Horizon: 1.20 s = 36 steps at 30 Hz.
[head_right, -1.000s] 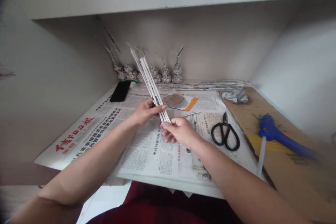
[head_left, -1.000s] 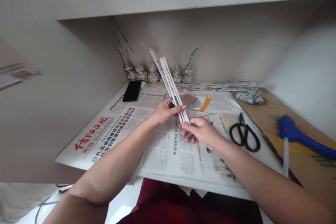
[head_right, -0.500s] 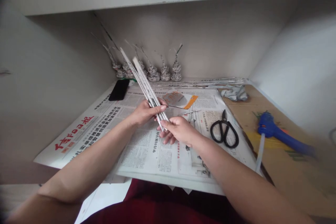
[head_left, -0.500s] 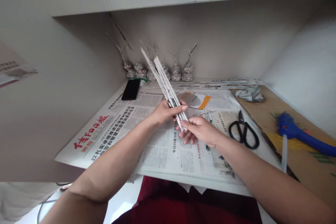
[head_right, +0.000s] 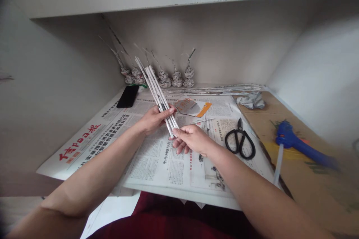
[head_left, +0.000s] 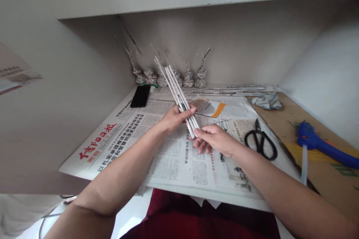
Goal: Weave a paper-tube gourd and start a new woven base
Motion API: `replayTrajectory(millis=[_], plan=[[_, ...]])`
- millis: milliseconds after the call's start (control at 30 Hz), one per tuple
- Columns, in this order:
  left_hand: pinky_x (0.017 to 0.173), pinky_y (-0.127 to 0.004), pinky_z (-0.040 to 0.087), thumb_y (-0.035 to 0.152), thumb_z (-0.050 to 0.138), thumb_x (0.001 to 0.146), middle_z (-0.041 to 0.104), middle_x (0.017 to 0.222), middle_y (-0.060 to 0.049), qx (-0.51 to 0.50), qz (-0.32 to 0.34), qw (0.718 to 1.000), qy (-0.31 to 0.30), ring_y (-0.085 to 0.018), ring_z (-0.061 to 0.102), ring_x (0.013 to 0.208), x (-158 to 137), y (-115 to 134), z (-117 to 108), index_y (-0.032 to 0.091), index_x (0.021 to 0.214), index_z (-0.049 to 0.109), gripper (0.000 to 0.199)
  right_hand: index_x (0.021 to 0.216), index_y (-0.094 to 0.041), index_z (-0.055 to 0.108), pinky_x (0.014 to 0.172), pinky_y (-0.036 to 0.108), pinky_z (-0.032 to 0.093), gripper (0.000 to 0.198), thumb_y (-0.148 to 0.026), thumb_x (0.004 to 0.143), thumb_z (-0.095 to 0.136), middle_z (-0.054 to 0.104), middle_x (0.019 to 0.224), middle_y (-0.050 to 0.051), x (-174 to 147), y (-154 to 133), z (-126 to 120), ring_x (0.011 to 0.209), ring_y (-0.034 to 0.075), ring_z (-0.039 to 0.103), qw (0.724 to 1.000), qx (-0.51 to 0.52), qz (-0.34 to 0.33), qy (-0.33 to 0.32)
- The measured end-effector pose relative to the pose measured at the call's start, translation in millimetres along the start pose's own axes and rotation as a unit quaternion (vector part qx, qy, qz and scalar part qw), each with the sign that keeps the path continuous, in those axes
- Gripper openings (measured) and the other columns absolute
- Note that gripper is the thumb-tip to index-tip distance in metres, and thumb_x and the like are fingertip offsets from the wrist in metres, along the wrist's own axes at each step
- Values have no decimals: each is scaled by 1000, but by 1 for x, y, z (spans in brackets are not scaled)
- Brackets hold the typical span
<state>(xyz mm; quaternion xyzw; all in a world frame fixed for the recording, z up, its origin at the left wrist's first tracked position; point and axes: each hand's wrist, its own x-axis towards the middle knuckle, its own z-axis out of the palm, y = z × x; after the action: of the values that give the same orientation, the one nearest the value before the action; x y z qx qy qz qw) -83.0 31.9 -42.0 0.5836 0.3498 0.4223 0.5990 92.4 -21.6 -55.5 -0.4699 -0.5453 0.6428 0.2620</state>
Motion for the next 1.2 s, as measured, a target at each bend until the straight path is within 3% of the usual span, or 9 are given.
replayTrajectory(millis=[167,300,500,800,1000,1100,1200], plan=[[54,-21,36,48,69,76,53,68,2,1,-3,999,-32,-8,47,58,-1,-1,-1,14,89,61,37,87,-16,64,39,16,41,30,-46,85,63,69,85,6,-1,-4,-8,60,11,66,998,-6,-53,25],[52,-20,35,48,68,78,56,72,1,23,-1,999,-46,-7,46,56,-2,-1,-1,15,98,63,39,82,-16,65,38,16,37,30,-46,79,69,67,73,3,-1,-5,-9,58,10,62,995,-44,-74,42],[63,-24,44,51,66,79,61,82,-4,-5,-9,1000,-23,-12,57,70,0,-5,-3,14,110,64,48,80,-17,64,39,18,35,24,-40,83,64,64,64,1,1,-5,-10,51,9,57,991,-61,-83,91],[67,-27,47,50,69,77,64,82,-5,-42,-17,999,-19,-13,59,71,0,-6,-2,14,107,66,47,79,-18,64,39,18,36,24,-39,86,59,67,74,3,3,-3,-10,54,10,59,991,-67,-76,92],[64,-24,46,44,73,74,65,82,-4,-27,-18,999,9,-12,58,70,-2,-3,3,12,103,67,44,78,-20,68,40,22,30,30,-46,87,56,59,55,-2,3,3,-13,42,8,42,966,-208,-100,119],[64,-23,46,43,72,75,65,80,-3,-13,-3,1000,14,-11,58,68,-3,0,4,12,101,68,41,75,-21,67,45,23,33,27,-43,86,57,57,54,-2,4,4,-13,47,10,49,950,-251,-133,127],[59,-22,45,44,71,76,65,74,-2,-8,7,1000,29,-11,58,63,-2,-1,3,12,102,68,41,77,-22,65,49,23,38,19,-39,83,60,58,58,-3,3,3,-11,53,12,57,953,-238,-133,135]])
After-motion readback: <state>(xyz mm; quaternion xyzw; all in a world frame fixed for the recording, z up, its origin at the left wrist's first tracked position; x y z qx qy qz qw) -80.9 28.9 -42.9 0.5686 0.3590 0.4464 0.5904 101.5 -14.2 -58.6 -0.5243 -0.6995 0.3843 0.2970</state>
